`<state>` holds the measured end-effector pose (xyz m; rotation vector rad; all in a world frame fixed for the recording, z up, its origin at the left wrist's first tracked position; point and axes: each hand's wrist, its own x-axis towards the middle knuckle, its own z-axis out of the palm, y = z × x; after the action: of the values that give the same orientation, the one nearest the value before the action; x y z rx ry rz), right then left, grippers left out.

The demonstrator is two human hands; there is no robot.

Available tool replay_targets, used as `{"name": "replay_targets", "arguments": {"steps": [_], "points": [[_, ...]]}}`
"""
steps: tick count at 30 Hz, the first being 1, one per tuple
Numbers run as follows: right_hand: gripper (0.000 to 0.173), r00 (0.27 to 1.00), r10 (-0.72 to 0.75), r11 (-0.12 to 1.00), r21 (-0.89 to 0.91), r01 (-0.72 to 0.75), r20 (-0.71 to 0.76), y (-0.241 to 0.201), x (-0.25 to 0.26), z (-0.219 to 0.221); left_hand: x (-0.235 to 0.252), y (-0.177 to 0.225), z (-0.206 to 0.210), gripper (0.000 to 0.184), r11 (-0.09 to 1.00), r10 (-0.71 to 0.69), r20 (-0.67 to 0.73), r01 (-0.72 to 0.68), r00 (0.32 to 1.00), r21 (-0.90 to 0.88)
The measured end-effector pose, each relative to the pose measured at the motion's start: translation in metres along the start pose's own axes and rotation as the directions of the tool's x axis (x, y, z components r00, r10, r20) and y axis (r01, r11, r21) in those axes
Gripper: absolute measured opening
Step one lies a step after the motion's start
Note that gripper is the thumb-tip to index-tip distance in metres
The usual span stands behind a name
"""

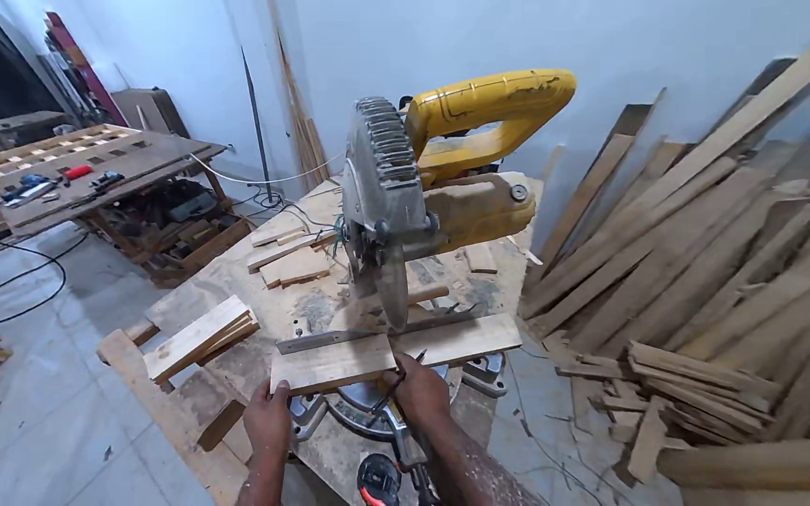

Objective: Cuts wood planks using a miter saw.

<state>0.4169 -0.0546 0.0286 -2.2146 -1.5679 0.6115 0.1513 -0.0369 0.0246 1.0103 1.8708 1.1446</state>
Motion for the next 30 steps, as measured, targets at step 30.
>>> {"name": "replay_targets", "arguments": {"steps": [30], "points": [[0.022, 0.797, 0.033, 0.832, 0.458, 0.312, -0.604, -0.009, -0.032, -0.141, 0.019, 0.008, 0.008, 0.033, 0.952, -0.156, 0.033, 0.16, 0.987, -0.261]]}}
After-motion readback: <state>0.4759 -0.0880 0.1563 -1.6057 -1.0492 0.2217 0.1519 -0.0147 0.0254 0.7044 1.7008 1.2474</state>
